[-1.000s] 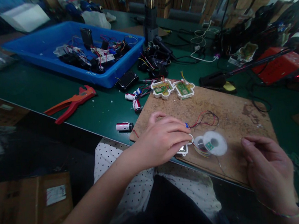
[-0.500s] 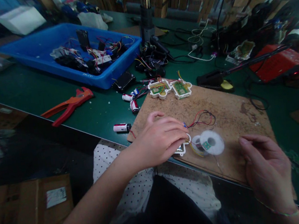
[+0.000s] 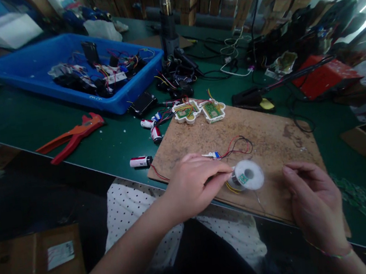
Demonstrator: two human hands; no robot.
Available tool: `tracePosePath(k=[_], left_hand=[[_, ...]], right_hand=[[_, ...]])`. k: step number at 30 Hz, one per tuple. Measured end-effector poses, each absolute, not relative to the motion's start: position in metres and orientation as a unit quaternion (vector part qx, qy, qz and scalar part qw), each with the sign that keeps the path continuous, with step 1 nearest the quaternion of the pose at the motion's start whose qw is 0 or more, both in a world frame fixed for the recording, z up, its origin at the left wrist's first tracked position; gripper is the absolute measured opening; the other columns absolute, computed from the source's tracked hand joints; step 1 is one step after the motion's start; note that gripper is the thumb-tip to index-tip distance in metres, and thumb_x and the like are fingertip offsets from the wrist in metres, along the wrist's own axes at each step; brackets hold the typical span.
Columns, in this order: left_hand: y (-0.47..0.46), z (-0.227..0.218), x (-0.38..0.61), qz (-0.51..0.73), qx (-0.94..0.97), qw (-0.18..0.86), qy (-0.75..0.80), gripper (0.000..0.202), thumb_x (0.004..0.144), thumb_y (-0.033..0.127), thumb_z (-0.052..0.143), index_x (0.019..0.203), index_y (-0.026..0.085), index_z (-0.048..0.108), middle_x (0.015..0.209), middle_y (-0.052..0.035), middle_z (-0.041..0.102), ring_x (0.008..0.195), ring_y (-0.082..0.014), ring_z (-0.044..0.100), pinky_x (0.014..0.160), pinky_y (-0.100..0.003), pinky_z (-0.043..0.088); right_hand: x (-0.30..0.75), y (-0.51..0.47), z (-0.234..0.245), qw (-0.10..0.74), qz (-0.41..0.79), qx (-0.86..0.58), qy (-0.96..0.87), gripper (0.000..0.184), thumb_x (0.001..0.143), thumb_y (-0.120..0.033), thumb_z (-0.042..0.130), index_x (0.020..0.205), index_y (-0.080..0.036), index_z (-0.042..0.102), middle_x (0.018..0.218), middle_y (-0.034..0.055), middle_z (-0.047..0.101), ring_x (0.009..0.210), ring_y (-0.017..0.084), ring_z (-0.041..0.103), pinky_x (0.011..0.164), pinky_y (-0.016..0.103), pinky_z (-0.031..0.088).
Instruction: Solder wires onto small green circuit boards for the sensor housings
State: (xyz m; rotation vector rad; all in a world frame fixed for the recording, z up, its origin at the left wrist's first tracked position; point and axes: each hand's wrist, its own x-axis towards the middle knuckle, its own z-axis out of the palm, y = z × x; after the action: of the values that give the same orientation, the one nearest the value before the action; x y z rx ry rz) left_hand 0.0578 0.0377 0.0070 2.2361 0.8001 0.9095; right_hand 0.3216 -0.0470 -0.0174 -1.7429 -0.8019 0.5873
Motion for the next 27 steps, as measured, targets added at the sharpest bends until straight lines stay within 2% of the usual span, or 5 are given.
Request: tracePosePath(k=[6,11,18,22,27], left_hand=[[0.017,0.005,0.069,0.379,0.810,0.315,0.319,0.012,0.098,0.017,0.068,0.105,0.027,0.069,0.095,0.0099,0.080,0.081,-0.0115,0.074,0.095,-0.036,0.039],[0.009,0.006,0.077,0.410,0.781,0.308,0.357,0.014,0.098,0.015,0.063,0.102,0.027,0.068,0.092,0.0081,0.079,0.082,-0.0139,0.072,0.090,-0.037,0.040],[0.008,0.012,0.080,0.383,0.783,0.292,0.393,0.011,0.095,0.018,0.066,0.090,0.027,0.071,0.090,0.0049,0.078,0.089,-0.0188,0.071,0.101,-0.044,0.032],[0.008,0.012,0.081,0.400,0.778,0.286,0.390,0.011,0.094,0.021,0.069,0.085,0.027,0.072,0.086,0.0042,0.077,0.089,-0.0193,0.072,0.102,-0.045,0.033],[0.008,0.008,0.080,0.408,0.779,0.289,0.379,0.010,0.091,0.018,0.071,0.086,0.027,0.074,0.085,0.0033,0.076,0.089,-0.0192,0.071,0.097,-0.046,0.040]], right_hand=[[0.342,-0.007,0.005,0.545,0.242,-0.705,-0.383,0.041,0.076,-0.054,0.083,0.105,-0.026,0.072,0.091,0.0008,0.064,0.073,0.012,0.054,0.061,0.024,0.043],[0.365,0.085,0.021,0.549,0.275,-0.684,-0.394,0.049,0.075,-0.052,0.082,0.111,-0.023,0.068,0.086,-0.0001,0.063,0.068,0.011,0.055,0.056,0.022,0.044],[0.382,0.201,0.000,0.545,0.276,-0.709,-0.352,0.042,0.082,-0.055,0.077,0.072,-0.021,0.054,0.058,-0.0060,0.048,0.049,0.007,0.039,0.042,0.020,0.028],[0.393,0.210,-0.003,0.573,0.204,-0.716,-0.342,0.038,0.088,-0.042,0.074,0.066,-0.018,0.055,0.055,-0.0065,0.047,0.052,0.006,0.040,0.049,0.021,0.031],[0.418,0.169,0.021,0.648,0.080,-0.681,-0.332,0.040,0.098,-0.035,0.053,0.064,-0.016,0.056,0.056,-0.0041,0.048,0.054,0.006,0.043,0.055,0.024,0.032]])
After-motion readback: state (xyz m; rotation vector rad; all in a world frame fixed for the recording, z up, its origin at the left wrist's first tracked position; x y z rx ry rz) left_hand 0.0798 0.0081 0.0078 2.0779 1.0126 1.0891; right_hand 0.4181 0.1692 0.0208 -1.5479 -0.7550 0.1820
